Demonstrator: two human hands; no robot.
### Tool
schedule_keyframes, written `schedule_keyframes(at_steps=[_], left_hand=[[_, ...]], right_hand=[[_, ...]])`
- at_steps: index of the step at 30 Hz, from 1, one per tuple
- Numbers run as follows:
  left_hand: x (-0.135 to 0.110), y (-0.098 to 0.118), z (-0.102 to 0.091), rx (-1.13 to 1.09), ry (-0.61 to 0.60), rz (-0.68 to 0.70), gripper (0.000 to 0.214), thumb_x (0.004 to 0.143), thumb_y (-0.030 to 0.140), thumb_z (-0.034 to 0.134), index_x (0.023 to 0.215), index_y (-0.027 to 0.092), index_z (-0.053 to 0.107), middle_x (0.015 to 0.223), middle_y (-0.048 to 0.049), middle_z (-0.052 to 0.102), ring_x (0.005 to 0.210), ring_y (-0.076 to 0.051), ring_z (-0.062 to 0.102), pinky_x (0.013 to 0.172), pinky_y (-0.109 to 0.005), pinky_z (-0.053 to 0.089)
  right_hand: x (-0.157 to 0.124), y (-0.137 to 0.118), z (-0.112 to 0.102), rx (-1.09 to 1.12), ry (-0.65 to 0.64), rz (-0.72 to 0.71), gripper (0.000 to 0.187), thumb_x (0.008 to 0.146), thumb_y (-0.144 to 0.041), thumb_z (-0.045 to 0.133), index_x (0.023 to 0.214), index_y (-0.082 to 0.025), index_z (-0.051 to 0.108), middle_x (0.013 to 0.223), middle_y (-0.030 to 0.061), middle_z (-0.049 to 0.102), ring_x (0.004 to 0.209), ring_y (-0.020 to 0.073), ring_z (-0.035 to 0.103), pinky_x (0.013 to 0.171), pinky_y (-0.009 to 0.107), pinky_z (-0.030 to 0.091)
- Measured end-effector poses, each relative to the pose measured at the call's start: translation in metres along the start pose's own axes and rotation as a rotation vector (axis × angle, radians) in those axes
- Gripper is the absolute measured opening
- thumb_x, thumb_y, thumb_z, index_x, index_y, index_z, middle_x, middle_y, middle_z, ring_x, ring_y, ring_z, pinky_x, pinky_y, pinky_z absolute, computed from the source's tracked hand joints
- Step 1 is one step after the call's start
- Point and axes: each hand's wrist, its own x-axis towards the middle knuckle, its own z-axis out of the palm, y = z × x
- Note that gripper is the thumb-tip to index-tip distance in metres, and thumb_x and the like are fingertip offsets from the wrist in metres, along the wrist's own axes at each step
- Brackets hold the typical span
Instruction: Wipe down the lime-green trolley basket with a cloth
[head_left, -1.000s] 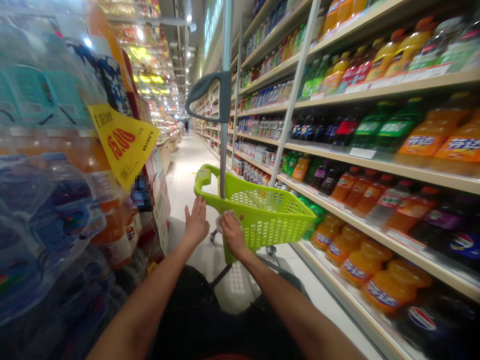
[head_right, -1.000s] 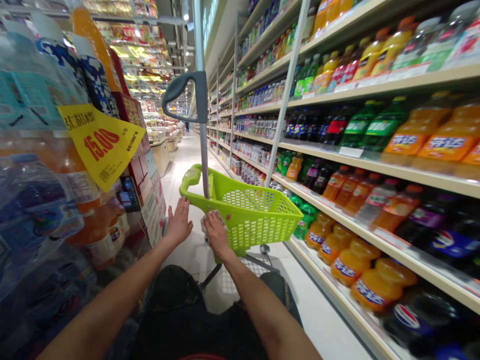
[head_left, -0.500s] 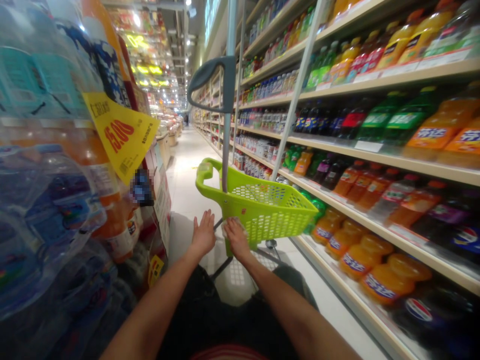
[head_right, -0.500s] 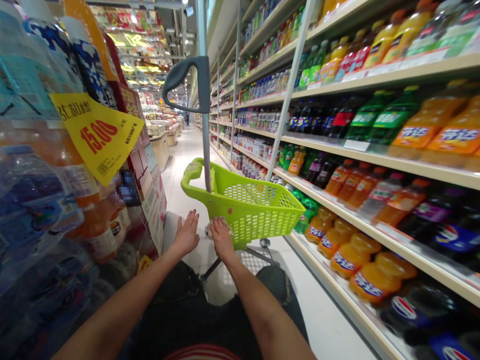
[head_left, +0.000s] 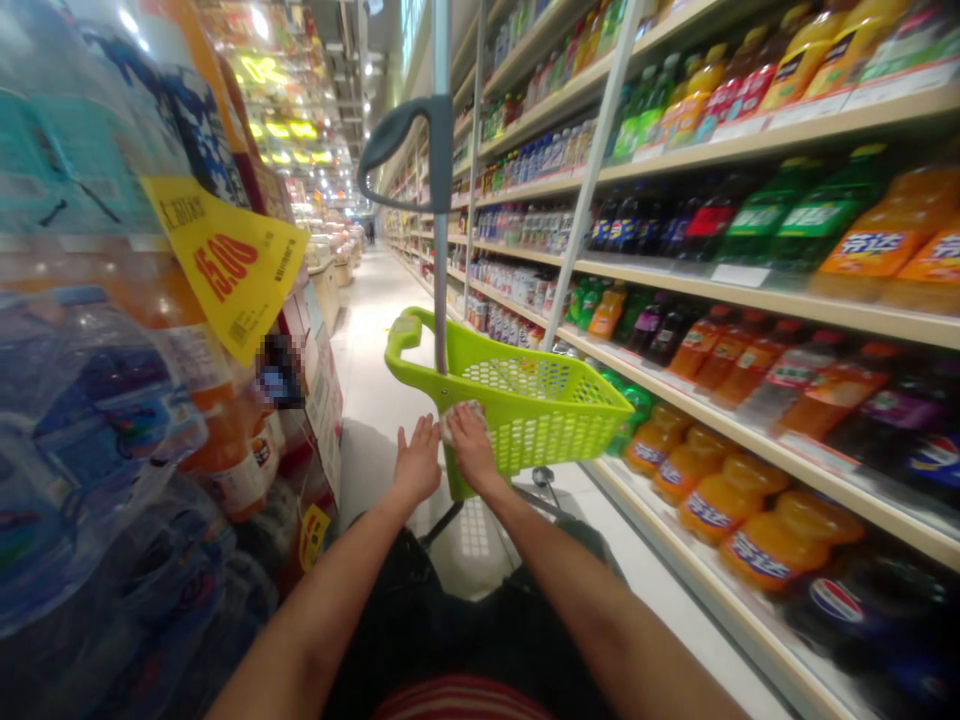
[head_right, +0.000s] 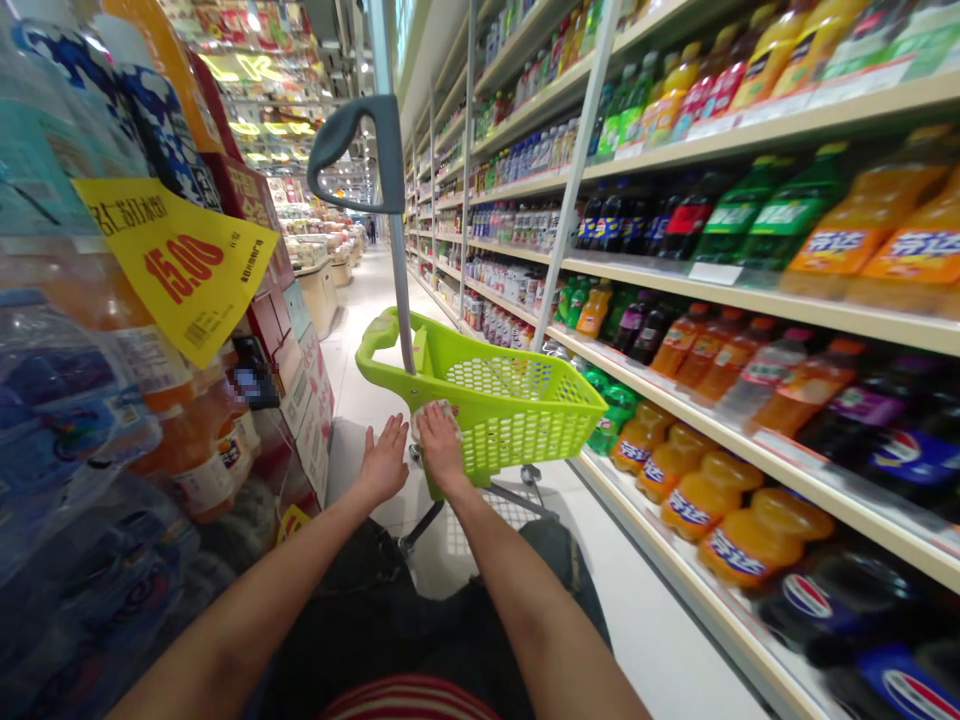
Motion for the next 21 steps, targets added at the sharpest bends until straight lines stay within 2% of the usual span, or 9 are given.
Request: schedule_keyframes(at_steps=[3, 5, 8, 10, 12, 14, 16, 18, 21], left_hand=[[-0.004, -0.006, 0.004, 0.002, -0.006, -0.006, 0.072, 0.07, 0.012, 0.042, 0.139, 0.01, 0.024, 0.15, -0.0106, 0.015, 0.138, -0.021, 0.013, 0.11, -0.051, 0.011], [-0.004, -0.011, 0.001, -0.011, 0.011, -0.018, 0.071, 0.07, 0.012, 0.042, 0.138, 0.009, 0.025, 0.15, -0.0111, 0.016, 0.138, -0.021, 0.013, 0.11, -0.052, 0.012], [0.006, -0.016, -0.022, -0.026, 0.115, -0.046, 0.07, 0.071, 0.012, 0.043, 0.138, 0.009, 0.024, 0.15, -0.0114, 0.014, 0.138, -0.021, 0.011, 0.11, -0.052, 0.011], [0.02, -0.019, -0.046, -0.02, 0.212, -0.064, 0.07, 0.072, 0.013, 0.043, 0.139, 0.009, 0.023, 0.15, -0.0112, 0.013, 0.139, -0.021, 0.009, 0.111, -0.051, 0.009], [0.036, -0.022, -0.07, -0.004, 0.272, -0.078, 0.07, 0.073, 0.013, 0.041, 0.14, 0.01, 0.02, 0.151, -0.0105, 0.012, 0.139, -0.02, 0.006, 0.111, -0.05, 0.006], [0.051, -0.027, -0.087, 0.01, 0.246, -0.08, 0.068, 0.075, 0.014, 0.04, 0.14, 0.01, 0.02, 0.151, -0.0106, 0.013, 0.139, -0.022, 0.007, 0.111, -0.052, 0.006], [0.062, -0.033, -0.095, 0.022, 0.157, -0.078, 0.067, 0.074, 0.013, 0.039, 0.139, 0.01, 0.024, 0.149, -0.0109, 0.018, 0.138, -0.024, 0.011, 0.11, -0.055, 0.006], [0.067, -0.039, -0.095, 0.037, 0.094, -0.071, 0.066, 0.073, 0.012, 0.039, 0.138, 0.01, 0.027, 0.148, -0.0108, 0.022, 0.137, -0.024, 0.014, 0.109, -0.057, 0.007], [0.065, -0.04, -0.089, 0.048, 0.103, -0.081, 0.066, 0.072, 0.012, 0.039, 0.138, 0.009, 0.027, 0.148, -0.0115, 0.024, 0.137, -0.024, 0.015, 0.109, -0.056, 0.01]], right_hand=[[-0.028, 0.004, 0.01, 0.011, -0.076, -0.009, 0.043, 0.077, 0.002, 0.036, 0.111, -0.008, 0.059, 0.126, 0.0187, 0.052, 0.13, 0.0218, 0.034, 0.103, 0.047, 0.035], [-0.025, 0.002, 0.007, 0.031, -0.062, -0.018, 0.044, 0.076, 0.001, 0.036, 0.113, -0.009, 0.058, 0.128, 0.0178, 0.051, 0.13, 0.0213, 0.034, 0.103, 0.047, 0.035], [0.012, -0.004, -0.01, 0.057, 0.074, -0.012, 0.047, 0.078, -0.003, 0.037, 0.122, -0.012, 0.052, 0.136, 0.0137, 0.043, 0.133, 0.0212, 0.027, 0.107, 0.047, 0.031], [0.046, -0.006, -0.022, 0.067, 0.17, 0.011, 0.048, 0.08, -0.005, 0.036, 0.125, -0.013, 0.049, 0.14, 0.0119, 0.038, 0.135, 0.022, 0.023, 0.109, 0.049, 0.026], [0.072, -0.004, -0.028, 0.068, 0.203, 0.041, 0.048, 0.079, -0.006, 0.036, 0.125, -0.013, 0.049, 0.139, 0.0124, 0.039, 0.134, 0.0233, 0.024, 0.109, 0.05, 0.025], [0.084, 0.0, -0.026, 0.075, 0.169, 0.074, 0.05, 0.077, -0.003, 0.037, 0.124, -0.012, 0.05, 0.137, 0.013, 0.042, 0.132, 0.0242, 0.028, 0.108, 0.05, 0.027], [0.084, 0.004, -0.019, 0.089, 0.114, 0.107, 0.054, 0.073, 0.0, 0.037, 0.124, -0.013, 0.05, 0.135, 0.0133, 0.044, 0.131, 0.0247, 0.03, 0.107, 0.049, 0.029], [0.078, 0.007, -0.01, 0.101, 0.088, 0.133, 0.057, 0.071, 0.002, 0.037, 0.125, -0.013, 0.049, 0.135, 0.0135, 0.043, 0.132, 0.0247, 0.029, 0.107, 0.048, 0.029], [0.069, 0.008, 0.001, 0.099, 0.096, 0.155, 0.059, 0.071, 0.003, 0.035, 0.127, -0.012, 0.046, 0.138, 0.0137, 0.04, 0.134, 0.0239, 0.025, 0.108, 0.048, 0.028]])
